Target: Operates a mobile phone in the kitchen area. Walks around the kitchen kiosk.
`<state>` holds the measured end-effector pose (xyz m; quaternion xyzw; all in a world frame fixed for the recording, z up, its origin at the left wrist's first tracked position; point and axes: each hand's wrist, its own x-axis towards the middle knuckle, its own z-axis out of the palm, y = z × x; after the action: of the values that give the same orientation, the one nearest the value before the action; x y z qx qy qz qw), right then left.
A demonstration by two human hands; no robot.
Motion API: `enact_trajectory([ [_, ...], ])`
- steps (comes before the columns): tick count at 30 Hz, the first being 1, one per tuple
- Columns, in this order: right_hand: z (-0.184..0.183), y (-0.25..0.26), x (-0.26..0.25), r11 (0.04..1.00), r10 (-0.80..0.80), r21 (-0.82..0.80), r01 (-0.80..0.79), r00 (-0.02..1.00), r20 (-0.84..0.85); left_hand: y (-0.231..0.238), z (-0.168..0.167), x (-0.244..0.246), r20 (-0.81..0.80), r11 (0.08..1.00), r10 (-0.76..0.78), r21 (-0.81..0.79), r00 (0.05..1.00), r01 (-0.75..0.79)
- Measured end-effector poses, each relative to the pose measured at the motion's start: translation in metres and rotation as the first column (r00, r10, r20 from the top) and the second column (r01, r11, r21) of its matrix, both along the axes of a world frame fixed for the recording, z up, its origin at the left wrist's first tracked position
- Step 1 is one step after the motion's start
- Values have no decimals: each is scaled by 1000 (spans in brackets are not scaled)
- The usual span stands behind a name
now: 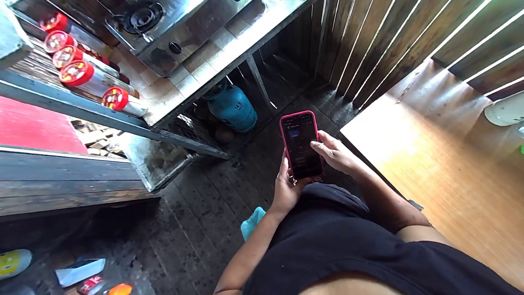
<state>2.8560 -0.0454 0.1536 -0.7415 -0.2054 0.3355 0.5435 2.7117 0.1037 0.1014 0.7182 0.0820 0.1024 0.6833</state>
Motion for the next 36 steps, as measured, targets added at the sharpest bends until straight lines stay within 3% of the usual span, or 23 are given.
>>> enact_trajectory([
  [4, 0, 0, 0, 1000, 7, 15, -7, 1000, -10, 1, -2, 1, -6, 998, 13, 60, 1000, -13],
  [6, -1, 0, 1, 1000, 8, 21, -8, 1000, -18, 2, -5, 0, -11, 986, 38, 165, 999, -36],
  [10, -1, 6, -3, 999, -21, -48, 23, 999, 34, -2, -5, 1, 3, 875, 142, 468, 990, -127],
  [16, -3, 17, -8, 978, -71, -186, 96, 988, 137, -5, -4, 1, 127, 750, 167, 628, 978, -210],
  [19, -3, 15, -7, 983, -63, -162, 84, 989, 130, -2, -6, 1, 94, 802, 154, 569, 984, -180],
  [22, -4, 12, -5, 994, -54, -92, 63, 994, 97, 1, -5, 1, -17, 918, 123, 383, 992, -107],
  [25, -7, 10, -3, 996, -50, -64, 55, 995, 87, 2, 1, 3, -72, 977, 76, 203, 995, -60],
  [29, -5, 11, -2, 995, -53, -74, 60, 995, 90, 3, 3, 4, -64, 994, 44, 100, 997, -38],
  [36, -2, 12, -1, 995, -42, -92, 50, 995, 92, 4, 3, 5, -32, 998, 30, 54, 999, -28],
])
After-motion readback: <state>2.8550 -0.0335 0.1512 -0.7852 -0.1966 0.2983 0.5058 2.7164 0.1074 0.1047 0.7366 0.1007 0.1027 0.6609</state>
